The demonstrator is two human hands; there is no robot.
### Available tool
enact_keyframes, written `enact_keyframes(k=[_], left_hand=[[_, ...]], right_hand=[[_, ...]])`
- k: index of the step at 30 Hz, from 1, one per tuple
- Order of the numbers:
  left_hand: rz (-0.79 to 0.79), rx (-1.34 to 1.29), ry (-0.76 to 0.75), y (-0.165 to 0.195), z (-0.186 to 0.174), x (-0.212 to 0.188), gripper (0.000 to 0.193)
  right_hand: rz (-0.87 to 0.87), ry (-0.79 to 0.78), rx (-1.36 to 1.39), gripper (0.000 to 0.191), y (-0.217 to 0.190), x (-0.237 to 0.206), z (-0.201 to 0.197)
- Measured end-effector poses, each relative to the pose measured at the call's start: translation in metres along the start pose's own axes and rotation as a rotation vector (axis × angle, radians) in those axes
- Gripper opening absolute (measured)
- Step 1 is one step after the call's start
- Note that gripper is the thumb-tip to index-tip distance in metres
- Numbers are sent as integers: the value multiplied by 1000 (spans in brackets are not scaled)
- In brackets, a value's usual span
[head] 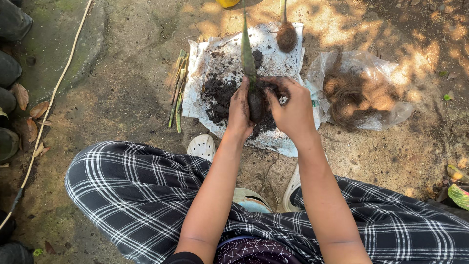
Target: The person wraps a plant cutting with soil using their hands. They repeatedly pick up soil and press it around the base of the cutting, shaping it into a compact ball.
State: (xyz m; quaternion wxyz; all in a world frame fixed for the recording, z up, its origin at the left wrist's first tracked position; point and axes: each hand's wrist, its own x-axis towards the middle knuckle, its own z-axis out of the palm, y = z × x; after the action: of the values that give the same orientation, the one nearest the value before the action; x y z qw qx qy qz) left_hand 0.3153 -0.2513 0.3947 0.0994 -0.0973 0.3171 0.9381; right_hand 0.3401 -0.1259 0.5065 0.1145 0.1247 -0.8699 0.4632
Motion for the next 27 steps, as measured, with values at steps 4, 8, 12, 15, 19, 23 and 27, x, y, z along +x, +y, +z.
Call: enact_keyframes(k=[4, 8, 12, 15, 19, 23, 27], left_hand=[[122, 204, 100, -11, -1, 7, 50], [140, 350, 173, -15, -4, 7, 49], [161, 310, 145, -13, -5, 4, 45], [198, 384, 140, -12, -1, 5, 41], [203, 442, 146, -8, 5, 2, 44], [194, 564, 159, -5, 9, -3, 44], [156, 571, 190, -3, 11, -2, 44]], right_hand=[[-38, -23, -159, 27, -8, 0, 1], [-27, -76, -154, 26, -6, -1, 7], [-42, -142, -189, 27, -1, -2, 9], [-57, -118, -162, 24, 3, -2, 10], [-46, -75, -118, 22, 6, -2, 12], [-59, -107, -229, 25, 9, 0, 10], [-17, -144, -147, 20, 11, 2, 6]])
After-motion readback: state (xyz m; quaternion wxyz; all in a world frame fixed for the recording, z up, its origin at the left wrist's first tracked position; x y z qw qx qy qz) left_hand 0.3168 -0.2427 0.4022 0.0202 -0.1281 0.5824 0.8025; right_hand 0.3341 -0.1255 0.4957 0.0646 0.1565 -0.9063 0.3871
